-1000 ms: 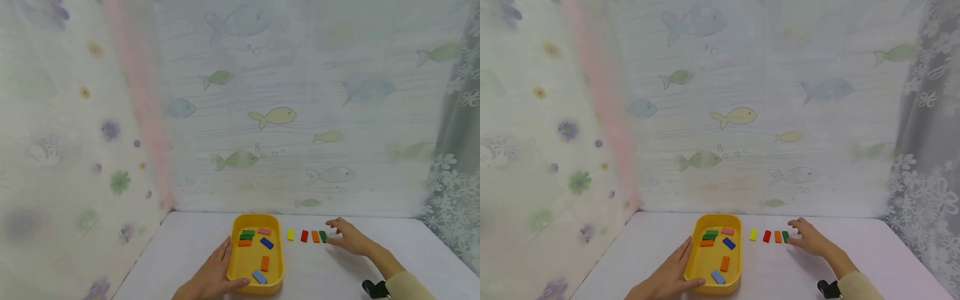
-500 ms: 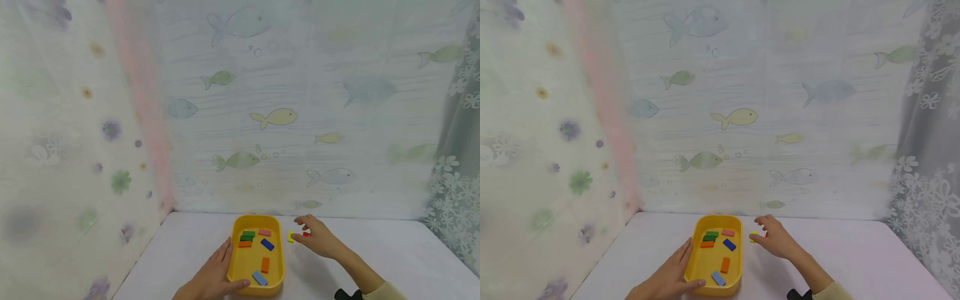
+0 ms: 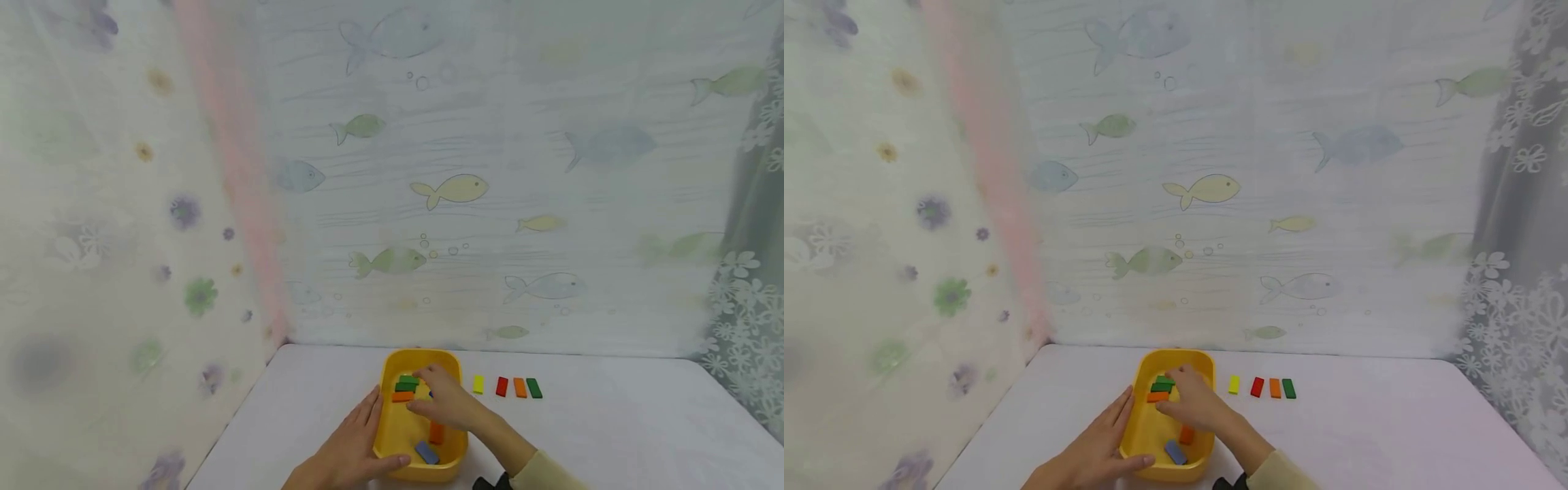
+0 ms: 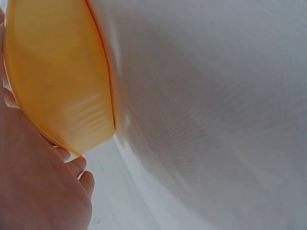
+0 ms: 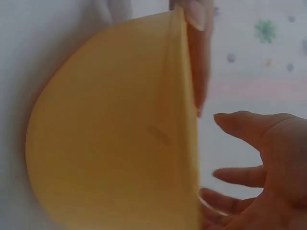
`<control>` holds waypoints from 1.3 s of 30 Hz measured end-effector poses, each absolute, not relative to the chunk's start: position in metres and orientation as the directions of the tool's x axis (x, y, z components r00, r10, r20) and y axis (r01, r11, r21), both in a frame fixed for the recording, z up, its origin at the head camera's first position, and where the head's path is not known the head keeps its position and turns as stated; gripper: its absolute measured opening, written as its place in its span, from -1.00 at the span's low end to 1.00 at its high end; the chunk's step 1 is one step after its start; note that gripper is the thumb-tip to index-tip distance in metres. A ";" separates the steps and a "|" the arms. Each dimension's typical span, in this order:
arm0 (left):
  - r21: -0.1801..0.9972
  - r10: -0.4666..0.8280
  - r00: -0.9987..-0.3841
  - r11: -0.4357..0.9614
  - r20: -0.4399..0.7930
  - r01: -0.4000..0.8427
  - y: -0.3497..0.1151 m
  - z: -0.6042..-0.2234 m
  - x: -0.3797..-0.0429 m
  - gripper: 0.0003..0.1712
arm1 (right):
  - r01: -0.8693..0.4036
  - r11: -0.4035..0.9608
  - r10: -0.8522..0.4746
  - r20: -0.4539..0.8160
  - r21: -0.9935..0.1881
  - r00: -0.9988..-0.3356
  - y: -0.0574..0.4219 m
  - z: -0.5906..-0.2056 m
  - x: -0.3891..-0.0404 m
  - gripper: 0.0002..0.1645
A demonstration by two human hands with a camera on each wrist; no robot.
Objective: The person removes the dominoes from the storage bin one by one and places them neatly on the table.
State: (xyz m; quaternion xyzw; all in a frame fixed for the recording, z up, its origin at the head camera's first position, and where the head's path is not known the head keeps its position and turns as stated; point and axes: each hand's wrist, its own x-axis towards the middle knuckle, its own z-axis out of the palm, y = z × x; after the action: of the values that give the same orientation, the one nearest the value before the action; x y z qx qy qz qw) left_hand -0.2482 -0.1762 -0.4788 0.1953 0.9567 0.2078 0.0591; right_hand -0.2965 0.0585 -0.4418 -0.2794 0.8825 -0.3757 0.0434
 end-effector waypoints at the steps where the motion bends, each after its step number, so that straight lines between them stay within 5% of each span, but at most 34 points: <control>1: 0.426 0.402 -0.915 0.833 -0.029 0.352 -0.176 -0.479 -0.248 0.29 | -0.449 0.571 -0.524 0.115 -0.688 -0.844 0.053 -0.445 -0.298 -0.23; 9: 0.439 0.435 -0.901 0.810 -0.003 0.389 -0.177 -0.482 -0.247 0.27 | -0.296 0.662 -0.433 -0.029 -0.688 -0.901 0.025 -0.473 -0.305 0.00; 15: 0.432 0.438 -0.899 0.809 0.008 0.398 -0.177 -0.481 -0.246 0.26 | -0.336 0.703 -0.433 -0.003 -0.627 -0.901 0.019 -0.481 -0.312 -0.04; 24: 0.416 0.436 -0.900 0.816 0.010 0.400 -0.179 -0.478 -0.247 0.28 | -0.416 0.675 -0.532 -0.011 -0.609 -0.847 0.014 -0.486 -0.319 -0.31; 34: 0.438 0.420 -0.907 0.820 -0.024 0.369 -0.179 -0.479 -0.247 0.27 | -0.461 0.621 -0.630 -0.054 -0.634 -0.775 0.023 -0.482 -0.311 -0.22; 39: 0.442 0.419 -0.908 0.819 -0.027 0.365 -0.179 -0.479 -0.247 0.27 | -0.441 0.595 -0.661 -0.097 -0.672 -0.744 0.029 -0.476 -0.311 -0.37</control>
State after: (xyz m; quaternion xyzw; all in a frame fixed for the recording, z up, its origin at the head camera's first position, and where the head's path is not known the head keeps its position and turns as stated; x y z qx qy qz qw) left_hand -0.2473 -0.1789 -0.4790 0.2059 0.9518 0.2190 0.0618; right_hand -0.3106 0.0292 -0.4756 -0.3141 0.8765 -0.3223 0.1708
